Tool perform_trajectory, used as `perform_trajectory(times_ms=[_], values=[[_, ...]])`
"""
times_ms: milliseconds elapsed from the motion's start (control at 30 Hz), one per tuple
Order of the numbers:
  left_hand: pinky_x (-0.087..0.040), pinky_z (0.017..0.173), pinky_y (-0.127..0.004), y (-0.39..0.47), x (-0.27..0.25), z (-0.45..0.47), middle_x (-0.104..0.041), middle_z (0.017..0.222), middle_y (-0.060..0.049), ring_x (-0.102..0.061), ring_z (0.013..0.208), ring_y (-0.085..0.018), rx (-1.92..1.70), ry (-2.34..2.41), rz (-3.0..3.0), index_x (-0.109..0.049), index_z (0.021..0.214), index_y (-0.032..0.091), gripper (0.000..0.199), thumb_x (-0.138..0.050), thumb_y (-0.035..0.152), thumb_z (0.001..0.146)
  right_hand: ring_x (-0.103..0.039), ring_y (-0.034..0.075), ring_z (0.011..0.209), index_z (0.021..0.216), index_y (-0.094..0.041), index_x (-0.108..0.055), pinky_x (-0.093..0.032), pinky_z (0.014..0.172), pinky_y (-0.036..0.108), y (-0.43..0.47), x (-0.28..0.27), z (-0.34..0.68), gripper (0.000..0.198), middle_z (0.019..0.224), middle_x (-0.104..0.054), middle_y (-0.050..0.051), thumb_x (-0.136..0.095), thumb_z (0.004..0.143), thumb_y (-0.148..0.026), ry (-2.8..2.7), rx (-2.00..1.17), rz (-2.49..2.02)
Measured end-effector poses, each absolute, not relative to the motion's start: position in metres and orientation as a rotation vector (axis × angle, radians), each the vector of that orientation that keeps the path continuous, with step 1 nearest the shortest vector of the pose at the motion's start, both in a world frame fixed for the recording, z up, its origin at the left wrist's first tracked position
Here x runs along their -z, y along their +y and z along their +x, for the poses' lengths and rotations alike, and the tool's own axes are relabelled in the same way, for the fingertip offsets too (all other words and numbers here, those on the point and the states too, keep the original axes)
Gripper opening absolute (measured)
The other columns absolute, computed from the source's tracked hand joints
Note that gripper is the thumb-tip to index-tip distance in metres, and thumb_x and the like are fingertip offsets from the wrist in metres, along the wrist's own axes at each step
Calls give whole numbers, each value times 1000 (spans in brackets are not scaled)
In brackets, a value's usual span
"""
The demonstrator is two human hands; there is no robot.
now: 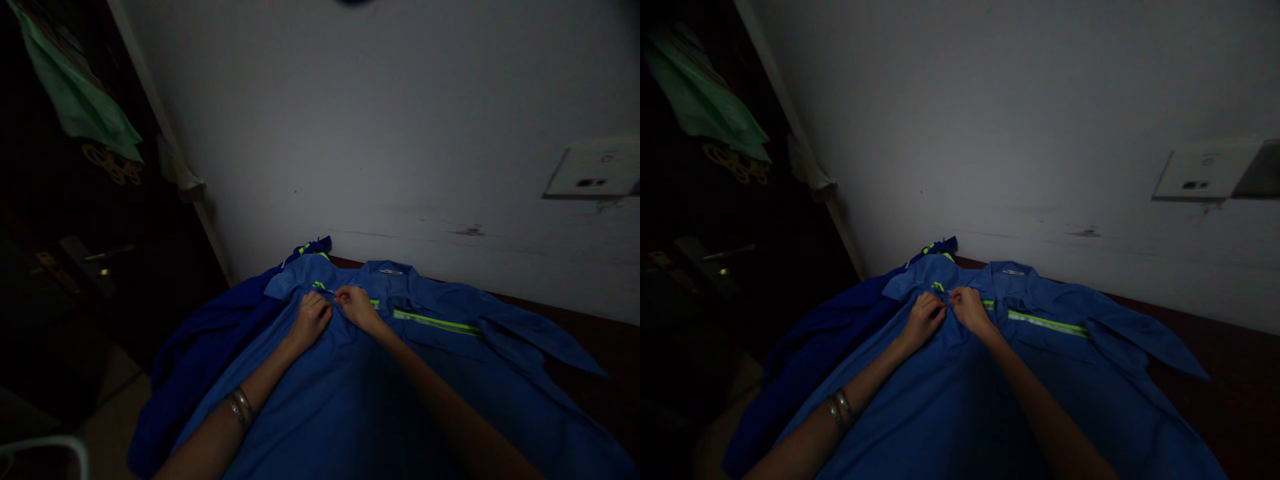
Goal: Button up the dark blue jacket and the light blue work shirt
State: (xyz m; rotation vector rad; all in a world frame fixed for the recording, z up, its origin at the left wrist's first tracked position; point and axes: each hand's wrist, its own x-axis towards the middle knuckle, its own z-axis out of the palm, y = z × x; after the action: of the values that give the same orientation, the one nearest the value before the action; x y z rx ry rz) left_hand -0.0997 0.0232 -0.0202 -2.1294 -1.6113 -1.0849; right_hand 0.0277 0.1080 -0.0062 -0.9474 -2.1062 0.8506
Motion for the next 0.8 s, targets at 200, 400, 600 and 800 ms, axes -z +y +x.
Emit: perform_trajectory(times_ms=[200,400,600,800], values=[[-41,74,-33,22,21,-102,-59,77,-5,-52,79,-18,1086,-1636,-2156,-58,78,18,11,-49,19,82,-63,14,68,81,-13,-66,-46,63,21,118,8,29,14,75,-68,6,-56,71,-15,-2025,-905,-1008],[-41,76,-35,21,18,-99,-60,79,-5,-53,81,-18,1149,-1674,-2115,-59,80,18,8,-51,18,80,-64,15,72,82,-14,-67,-48,67,22,118,-2,35,16,78,-69,5,-56,73,-21,-2040,-920,-973],[-40,81,-35,15,14,-92,-61,82,-5,-54,84,-18,1181,-1648,-2108,-58,83,18,8,-51,22,81,-64,16,76,85,-14,-68,-48,72,23,110,-39,50,19,84,-70,6,-53,77,-21,-1988,-748,-924],[-41,75,-33,12,12,-86,-60,77,-5,-53,77,-17,1204,-1529,-2189,-58,78,18,10,-49,22,82,-62,14,73,87,-13,-67,-47,69,24,115,-104,104,22,80,-69,6,-51,74,-19,-1865,-543,-832]])
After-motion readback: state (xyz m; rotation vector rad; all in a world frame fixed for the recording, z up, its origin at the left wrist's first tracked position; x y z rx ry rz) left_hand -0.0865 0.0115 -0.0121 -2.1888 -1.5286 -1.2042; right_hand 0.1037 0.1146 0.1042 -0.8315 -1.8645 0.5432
